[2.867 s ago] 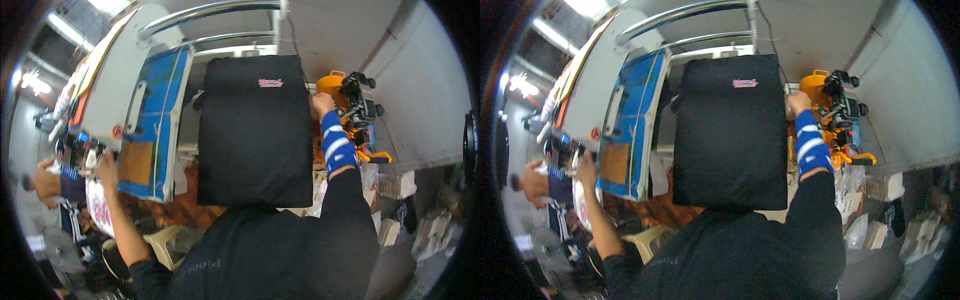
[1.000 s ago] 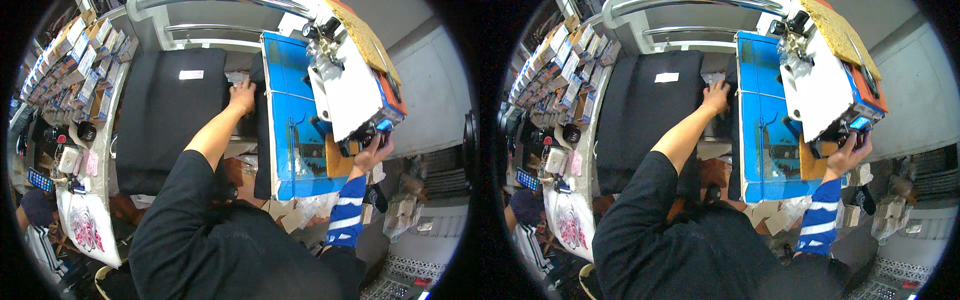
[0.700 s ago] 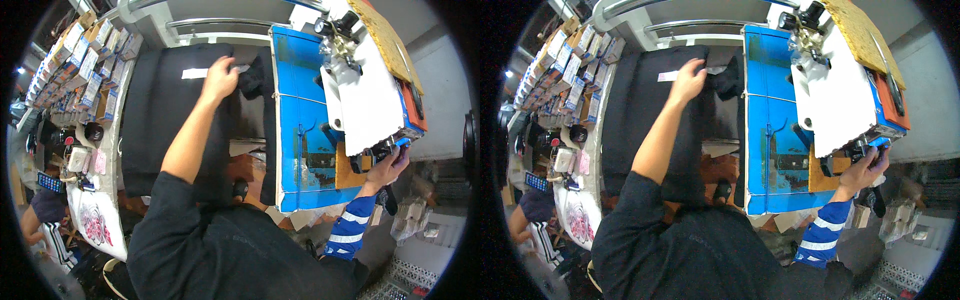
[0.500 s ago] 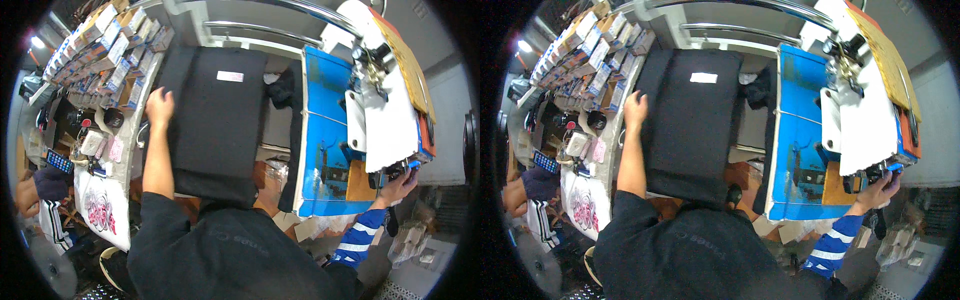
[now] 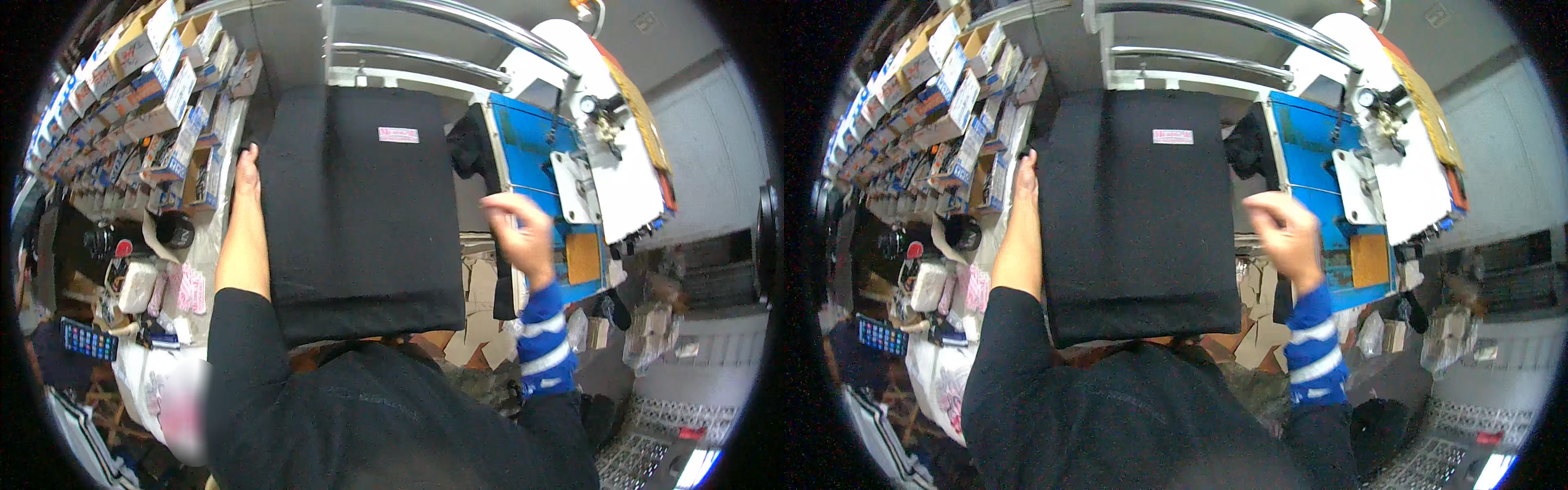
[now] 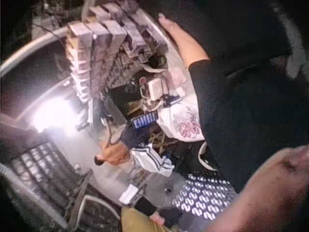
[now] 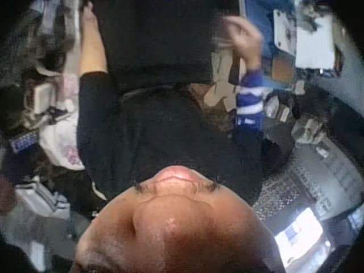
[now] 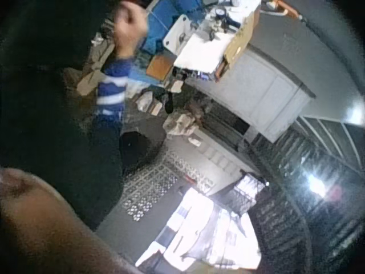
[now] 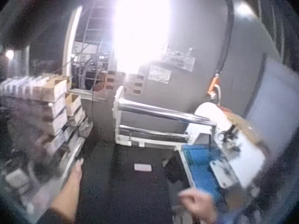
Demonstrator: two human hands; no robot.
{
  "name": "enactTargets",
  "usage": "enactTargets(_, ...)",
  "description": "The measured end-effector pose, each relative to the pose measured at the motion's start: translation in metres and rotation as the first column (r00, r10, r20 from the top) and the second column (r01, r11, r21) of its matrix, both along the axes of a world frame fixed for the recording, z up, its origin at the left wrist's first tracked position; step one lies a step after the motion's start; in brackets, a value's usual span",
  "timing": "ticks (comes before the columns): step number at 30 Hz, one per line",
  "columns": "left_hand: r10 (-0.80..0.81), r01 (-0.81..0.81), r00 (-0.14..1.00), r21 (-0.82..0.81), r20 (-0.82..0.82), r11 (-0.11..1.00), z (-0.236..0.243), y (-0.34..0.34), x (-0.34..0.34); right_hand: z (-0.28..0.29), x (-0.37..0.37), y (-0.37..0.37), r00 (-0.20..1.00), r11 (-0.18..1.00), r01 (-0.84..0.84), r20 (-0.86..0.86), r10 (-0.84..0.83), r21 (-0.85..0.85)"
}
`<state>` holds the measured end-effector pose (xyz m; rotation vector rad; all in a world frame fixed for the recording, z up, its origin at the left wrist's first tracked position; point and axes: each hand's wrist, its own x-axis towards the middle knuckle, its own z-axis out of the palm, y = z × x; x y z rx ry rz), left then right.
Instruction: The person places a black t-shirt on a heat press, aligns a printed transfer sheet on the back, and operates the press. They repeat the process for a second t-shirt, handling the garments and transfer sheets by hand.
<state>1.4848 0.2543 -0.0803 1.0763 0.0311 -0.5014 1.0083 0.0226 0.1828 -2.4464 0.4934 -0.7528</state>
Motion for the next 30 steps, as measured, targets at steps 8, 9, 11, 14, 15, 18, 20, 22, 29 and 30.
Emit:
enactTargets(8, -0.247, 0.047, -0.099, 0.252, 0.964, 0.967, 0.226, -0.042, -0.213, 0.053, 0.099, 0.027, 0.956, 0.302, -0.292, 0.267, 0.121, 0.907)
enactTargets(9, -0.286, 0.270, -0.372, 0.398, 0.883, 0.877, 0.243, -0.039, -0.261, 0.070, 0.095, 0.017, 0.956, -0.020, -0.295, 0.295, -0.004, 0.955)
enactTargets(11, -0.081, 0.537, -0.440, 0.334, 0.894, 0.775, 0.270, -0.029, -0.321, 0.103, 0.056, 0.008, 0.957, 0.582, -0.256, 0.119, 0.264, 0.772)
enactTargets(14, 0.114, 0.312, -0.139, -0.065, 0.984, 0.948, 0.301, -0.046, -0.316, 0.145, -0.042, 0.020, 0.965, 0.945, -0.254, -0.017, 0.263, 0.205)
enactTargets(15, 0.028, 0.156, -0.089, -0.013, 0.996, 0.988, 0.306, -0.066, -0.318, 0.155, -0.087, 0.035, 0.964, 0.731, -0.256, 0.114, 0.239, 0.632)
enactTargets(18, -0.203, 0.483, -0.226, 0.291, 0.953, 0.826, 0.305, -0.146, -0.386, 0.189, -0.204, 0.082, 0.997, 0.938, -0.010, 0.078, -0.018, 0.346)
enactTargets(20, -0.040, 0.602, -0.467, 0.350, 0.883, 0.717, 0.287, -0.173, -0.457, 0.211, -0.266, 0.120, 0.986, 0.979, 0.154, 0.039, -0.161, 0.136)
enactTargets(22, -0.241, 0.620, -0.523, 0.559, 0.818, 0.551, 0.263, -0.165, -0.518, 0.231, -0.315, 0.155, 0.960, 0.958, 0.281, 0.024, -0.280, -0.066)
enactTargets(29, -0.749, 0.628, -0.374, 0.744, 0.547, 0.230, 0.234, -0.001, -0.479, 0.176, -0.417, 0.141, 0.789, 0.743, 0.578, 0.000, -0.614, -0.338)
enactTargets(30, -0.904, 0.684, -0.337, 0.728, 0.262, -0.044, 0.230, 0.030, -0.471, 0.146, -0.419, 0.130, 0.813, 0.806, 0.580, 0.022, -0.581, -0.118)
